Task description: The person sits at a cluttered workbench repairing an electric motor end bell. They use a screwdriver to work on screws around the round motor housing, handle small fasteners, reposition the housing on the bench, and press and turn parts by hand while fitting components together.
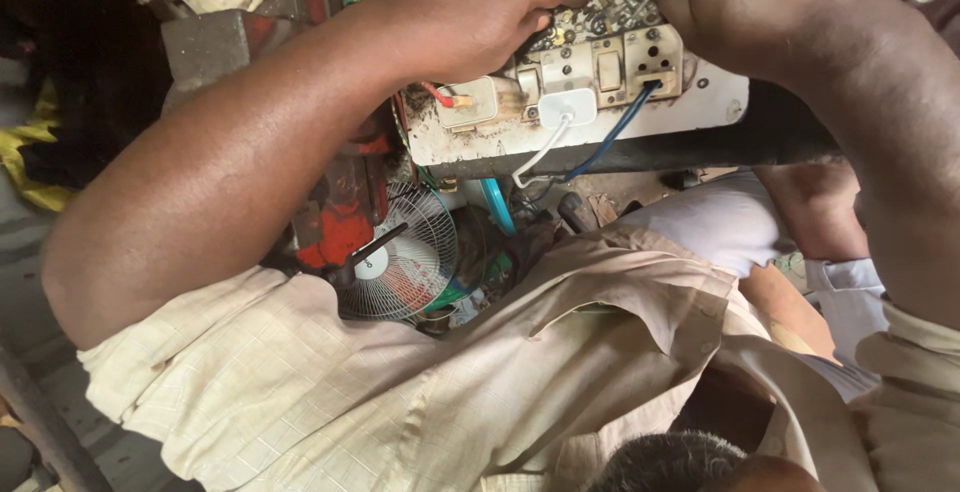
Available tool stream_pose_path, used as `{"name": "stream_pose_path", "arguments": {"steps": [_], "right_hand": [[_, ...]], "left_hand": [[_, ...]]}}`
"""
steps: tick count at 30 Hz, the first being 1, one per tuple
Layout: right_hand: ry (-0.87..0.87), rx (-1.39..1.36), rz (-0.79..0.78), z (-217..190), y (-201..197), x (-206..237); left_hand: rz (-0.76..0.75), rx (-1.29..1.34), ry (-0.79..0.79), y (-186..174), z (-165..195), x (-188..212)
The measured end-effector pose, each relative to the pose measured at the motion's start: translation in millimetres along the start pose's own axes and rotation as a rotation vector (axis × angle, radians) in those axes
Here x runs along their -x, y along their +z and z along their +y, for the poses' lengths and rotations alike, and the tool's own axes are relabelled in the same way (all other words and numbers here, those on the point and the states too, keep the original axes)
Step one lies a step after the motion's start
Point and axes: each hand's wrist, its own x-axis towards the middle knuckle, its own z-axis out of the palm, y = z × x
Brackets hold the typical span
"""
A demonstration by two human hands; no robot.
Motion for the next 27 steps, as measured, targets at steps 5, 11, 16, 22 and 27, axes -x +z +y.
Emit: {"name": "stream_pose_path", "arguments": {"steps": [5, 11, 16, 22, 27], "right_hand": [[-0.067, -0.047, 0.075, -2, -13, 6], [-0.242, -0.022, 0.088, -5, -14, 13], [-0.265, 0.045, 0.22, 5, -4, 23], [-0.072, 0.175, 0.328, 31, -1, 33], [-0.061, 0.177, 0.348, 36, -21, 39]], "left_hand": [[0.04, -0.029, 0.058, -3, 1, -3], [-0.071, -0.028, -0.075, -3, 3, -6], [-0.048, -0.018, -0.114, -3, 5, -7], [-0.041, -0.037, -0.053, -8, 4, -8], [-0.054, -0.047, -0.064, -8, 4, -11]]}}
